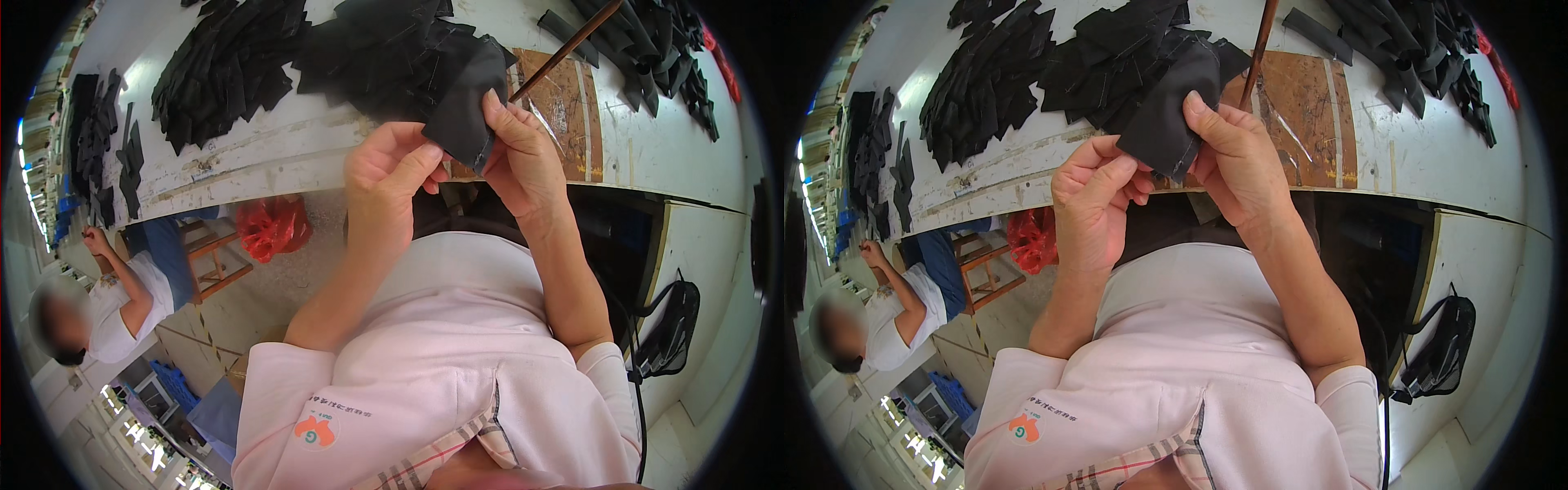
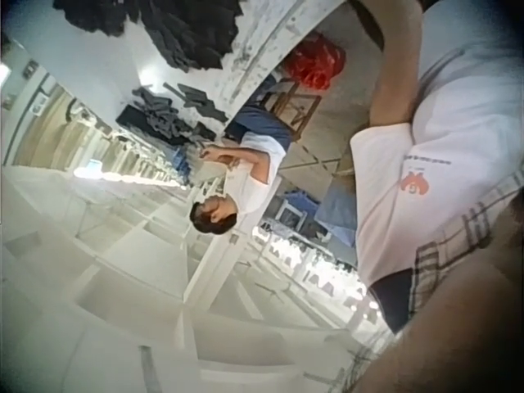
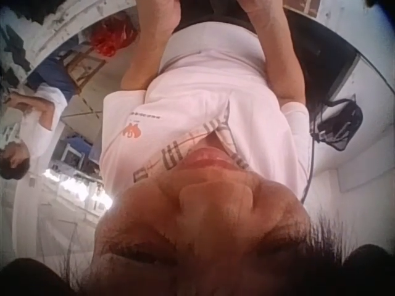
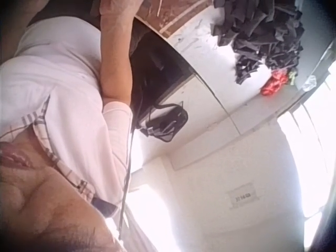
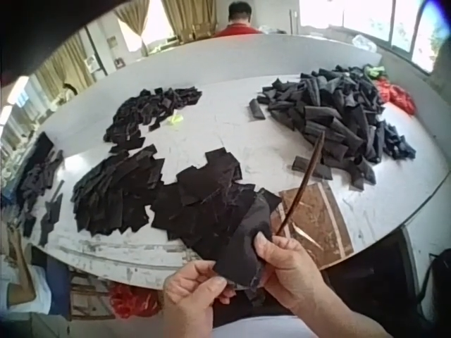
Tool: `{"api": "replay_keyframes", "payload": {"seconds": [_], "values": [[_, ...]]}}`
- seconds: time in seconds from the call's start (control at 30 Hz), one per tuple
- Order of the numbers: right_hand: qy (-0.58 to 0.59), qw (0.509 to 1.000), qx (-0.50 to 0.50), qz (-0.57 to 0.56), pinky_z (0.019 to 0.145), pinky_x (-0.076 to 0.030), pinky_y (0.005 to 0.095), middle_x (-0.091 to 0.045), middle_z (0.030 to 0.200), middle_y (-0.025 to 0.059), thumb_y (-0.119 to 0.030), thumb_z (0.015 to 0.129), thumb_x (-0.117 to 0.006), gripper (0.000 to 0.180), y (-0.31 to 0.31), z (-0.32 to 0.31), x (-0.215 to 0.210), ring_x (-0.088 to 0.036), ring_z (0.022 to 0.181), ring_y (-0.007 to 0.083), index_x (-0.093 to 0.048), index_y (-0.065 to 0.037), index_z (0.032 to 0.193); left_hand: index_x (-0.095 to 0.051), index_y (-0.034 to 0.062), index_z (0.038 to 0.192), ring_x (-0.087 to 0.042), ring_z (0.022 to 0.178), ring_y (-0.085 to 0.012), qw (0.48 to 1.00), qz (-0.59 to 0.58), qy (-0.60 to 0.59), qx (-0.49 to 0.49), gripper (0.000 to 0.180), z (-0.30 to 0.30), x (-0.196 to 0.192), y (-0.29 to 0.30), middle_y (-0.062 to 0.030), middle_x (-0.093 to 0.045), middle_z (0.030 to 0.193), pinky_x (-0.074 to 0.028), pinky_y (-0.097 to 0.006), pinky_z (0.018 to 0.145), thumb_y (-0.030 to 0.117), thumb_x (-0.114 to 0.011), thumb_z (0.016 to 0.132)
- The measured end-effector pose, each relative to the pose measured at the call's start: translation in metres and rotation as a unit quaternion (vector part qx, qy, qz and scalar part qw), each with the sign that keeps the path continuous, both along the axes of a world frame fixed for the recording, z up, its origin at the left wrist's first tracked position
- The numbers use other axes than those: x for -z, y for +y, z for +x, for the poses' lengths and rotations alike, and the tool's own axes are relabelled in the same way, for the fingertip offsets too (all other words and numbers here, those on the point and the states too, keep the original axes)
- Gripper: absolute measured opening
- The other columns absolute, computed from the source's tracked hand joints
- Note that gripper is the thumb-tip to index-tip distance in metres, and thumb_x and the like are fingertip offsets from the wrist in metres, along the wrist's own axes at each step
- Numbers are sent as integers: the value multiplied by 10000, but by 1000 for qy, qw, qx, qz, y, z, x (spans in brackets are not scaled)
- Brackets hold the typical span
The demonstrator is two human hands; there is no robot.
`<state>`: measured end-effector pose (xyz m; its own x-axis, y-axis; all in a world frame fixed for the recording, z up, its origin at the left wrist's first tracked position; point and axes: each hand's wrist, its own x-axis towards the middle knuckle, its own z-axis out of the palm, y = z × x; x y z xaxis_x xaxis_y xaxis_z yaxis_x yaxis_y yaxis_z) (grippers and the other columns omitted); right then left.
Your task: Folding and stacking small pieces of black fabric.
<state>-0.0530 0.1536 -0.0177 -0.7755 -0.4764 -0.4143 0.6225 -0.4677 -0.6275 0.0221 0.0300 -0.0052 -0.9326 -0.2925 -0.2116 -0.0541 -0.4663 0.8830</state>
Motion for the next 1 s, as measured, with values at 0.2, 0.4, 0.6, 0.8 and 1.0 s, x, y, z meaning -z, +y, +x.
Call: {"api": "replay_keyframes", "payload": {"seconds": [0.2,0.4,0.6,0.8,1.0], "values": [[-2,998,-58,-13,585,-472,292,-600,744,68,-230,817,-582,210,-4,0,-4,-581,640,157,-564,-22,799,-563,-24,880,-537,579,-82,998,-50,15,-29,101,-3,6,4,-51,-594,723,-407,-189,506,31,-559,795],[534,677,40,505,511,-427,321,-554,685,79,-174,727,-650,185,5,13,-15,-550,587,230,-570,-14,774,-557,-6,792,-481,551,-38,952,-294,19,-80,44,-9,2,1,-3,-538,624,-391,-186,494,-6,-587,760],[562,749,12,350,491,-429,250,-525,678,63,-49,716,-651,117,2,13,-23,-537,554,154,-589,-5,805,-532,0,747,-540,525,-297,877,-462,97,-86,91,-12,-9,12,-155,-556,646,-436,-303,481,-69,-542,689],[637,612,52,465,507,-422,273,-523,683,90,45,673,-590,95,-13,9,-10,-510,557,195,-556,-4,747,-554,-11,793,-558,555,-153,895,-415,79,-139,83,-18,4,13,-82,-580,672,-445,-237,490,-61,-542,728],[405,869,-23,282,485,-363,206,-498,653,9,11,711,-614,49,5,-1,-12,-476,579,83,-572,17,735,-528,-2,908,-401,490,-1,963,243,32,109,200,-25,-1,-15,-35,-554,751,-270,-136,387,-56,-542,716]]}}
